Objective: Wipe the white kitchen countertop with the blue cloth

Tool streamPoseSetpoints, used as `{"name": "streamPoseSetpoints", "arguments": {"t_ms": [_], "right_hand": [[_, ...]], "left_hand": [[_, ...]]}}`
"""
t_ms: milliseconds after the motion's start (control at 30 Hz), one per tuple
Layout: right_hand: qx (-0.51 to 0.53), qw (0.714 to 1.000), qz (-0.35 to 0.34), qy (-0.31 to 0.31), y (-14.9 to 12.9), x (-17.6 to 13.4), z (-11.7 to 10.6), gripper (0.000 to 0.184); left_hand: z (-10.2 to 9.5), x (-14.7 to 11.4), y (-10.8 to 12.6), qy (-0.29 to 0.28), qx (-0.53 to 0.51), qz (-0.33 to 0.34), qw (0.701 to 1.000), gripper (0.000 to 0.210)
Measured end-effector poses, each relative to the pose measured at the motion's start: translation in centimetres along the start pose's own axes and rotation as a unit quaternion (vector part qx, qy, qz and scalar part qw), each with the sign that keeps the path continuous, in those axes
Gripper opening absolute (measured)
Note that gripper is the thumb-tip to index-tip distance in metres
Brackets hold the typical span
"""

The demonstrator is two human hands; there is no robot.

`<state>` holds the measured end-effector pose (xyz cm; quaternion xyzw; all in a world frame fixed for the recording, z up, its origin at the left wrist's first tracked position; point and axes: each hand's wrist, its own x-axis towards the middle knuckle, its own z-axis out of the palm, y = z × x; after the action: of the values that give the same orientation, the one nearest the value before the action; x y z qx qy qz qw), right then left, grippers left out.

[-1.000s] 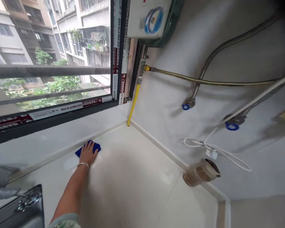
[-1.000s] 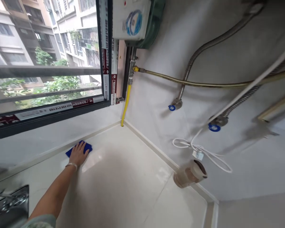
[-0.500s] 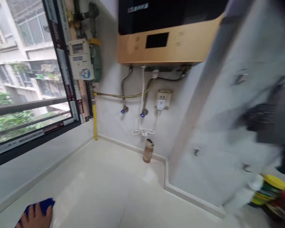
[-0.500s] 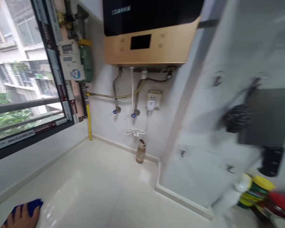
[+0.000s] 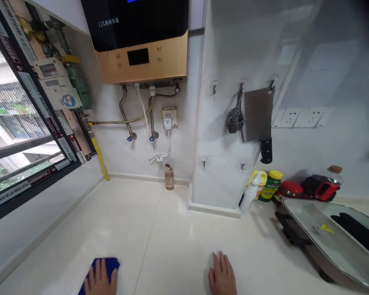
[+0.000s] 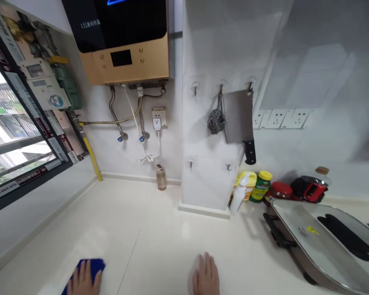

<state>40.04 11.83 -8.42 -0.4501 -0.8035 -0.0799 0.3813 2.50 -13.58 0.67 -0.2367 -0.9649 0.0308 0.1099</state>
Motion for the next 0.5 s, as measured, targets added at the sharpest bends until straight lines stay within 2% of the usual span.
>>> {"name": "streamPoseSetpoints", "arguments": {"t_ms": [100,200,300,400,500], "right_hand": [[-0.009,0.997,0.021,-0.076,2.9,-1.1,-2.8,0.052],[-0.046,0.994,0.067,-0.076,6.9,-2.9,-5.8,0.053],[-0.030,0.995,0.040,-0.081,9.9,-4.7,-8.0,0.053],[-0.022,0.995,0.009,-0.095,10.5,-5.3,-9.1,0.053],[-0.045,0.995,0.019,-0.087,9.6,-4.9,-9.4,0.053]], "left_hand": [[0.1,-2.5,2.9,0.047,-0.093,0.075,0.992,0.067],[0.4,-4.5,5.5,0.067,-0.149,0.130,0.978,0.064],[0.5,-6.0,8.0,0.077,-0.176,0.183,0.964,0.063],[-0.1,-7.2,10.9,0.083,-0.190,0.229,0.951,0.063],[-1.2,-8.7,14.6,0.054,-0.214,0.274,0.936,0.063]]}}
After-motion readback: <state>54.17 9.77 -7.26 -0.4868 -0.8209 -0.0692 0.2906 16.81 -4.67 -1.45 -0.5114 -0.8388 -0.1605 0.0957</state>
